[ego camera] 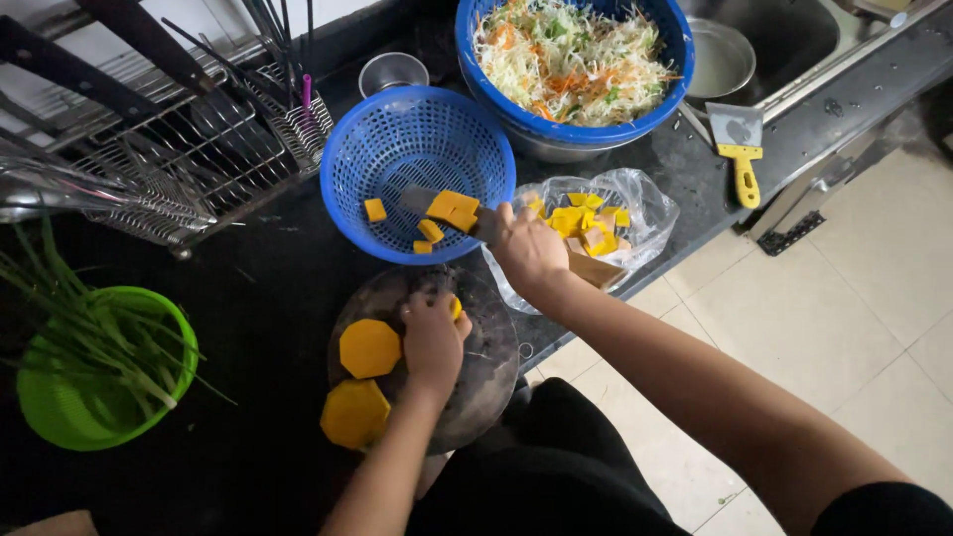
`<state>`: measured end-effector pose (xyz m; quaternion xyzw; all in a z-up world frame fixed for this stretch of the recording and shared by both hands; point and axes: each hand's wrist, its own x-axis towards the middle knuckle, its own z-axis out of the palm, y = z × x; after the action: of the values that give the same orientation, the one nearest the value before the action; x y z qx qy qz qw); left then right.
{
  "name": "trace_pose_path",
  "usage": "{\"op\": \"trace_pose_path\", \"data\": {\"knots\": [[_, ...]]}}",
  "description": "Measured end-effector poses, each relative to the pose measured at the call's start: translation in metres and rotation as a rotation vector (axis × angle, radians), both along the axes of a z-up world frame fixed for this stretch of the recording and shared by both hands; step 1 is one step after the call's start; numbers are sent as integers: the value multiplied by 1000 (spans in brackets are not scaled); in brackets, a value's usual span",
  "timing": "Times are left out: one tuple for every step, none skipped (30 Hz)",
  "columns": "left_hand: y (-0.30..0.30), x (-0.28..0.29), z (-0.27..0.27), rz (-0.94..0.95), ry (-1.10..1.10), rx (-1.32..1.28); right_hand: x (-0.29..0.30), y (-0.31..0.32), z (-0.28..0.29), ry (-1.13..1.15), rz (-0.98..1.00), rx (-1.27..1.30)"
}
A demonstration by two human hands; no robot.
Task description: Chopping a pumpkin, washing it in a colander, and then cooking it in a pot on a stove with seasonings.
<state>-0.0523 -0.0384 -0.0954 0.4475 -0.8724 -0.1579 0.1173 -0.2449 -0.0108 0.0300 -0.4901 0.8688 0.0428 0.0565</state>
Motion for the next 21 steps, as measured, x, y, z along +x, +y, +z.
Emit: {"op": "trace_pose_path", "data": {"knots": [[-8,1,-7,5,3,1,0,2,0,3,5,1],[-17,0,-13,24,46,82,0,3,1,-25,-15,-4],[-26,0,-19,44,89,162,-1,4,1,-54,-34,-10],[-33,-4,21,46,95,161,-2,4,3,-48,-31,-10],[-40,-8,61,38,219,275,-4,4,4,-60,-44,3],[-46,-9,100,27,339,390,-4,6,4,-75,-59,17],[-64,-16,114,27,342,391,-2,6,6,-72,-59,18],[-80,-23,127,7,436,299,0,6,9,-44,-67,19],[-97,-30,140,-13,529,206,2,6,11,-17,-75,20],[-105,-37,138,-12,535,204,2,7,12,-11,-74,18],[-113,-43,135,-30,522,92,2,7,14,-29,-71,13],[-121,-49,132,-46,508,-20,3,7,15,-48,-67,7],[-118,-55,130,-43,514,-23,3,8,17,-42,-63,5],[-113,-62,129,-98,485,-86,4,11,18,-88,-72,13],[-109,-68,127,-152,455,-150,4,13,20,-133,-80,20],[-103,-75,119,-151,459,-149,7,14,25,-129,-79,21],[-96,-81,111,-242,473,-184,10,15,31,-150,-97,20],[-89,-89,104,-332,488,-218,12,17,37,-170,-113,19],[-88,-90,99,-330,493,-218,14,18,43,-164,-112,20],[-87,-92,94,-310,515,-250,15,20,49,-177,-111,19],[-85,-93,89,-289,537,-282,17,21,54,-189,-110,17]]}}
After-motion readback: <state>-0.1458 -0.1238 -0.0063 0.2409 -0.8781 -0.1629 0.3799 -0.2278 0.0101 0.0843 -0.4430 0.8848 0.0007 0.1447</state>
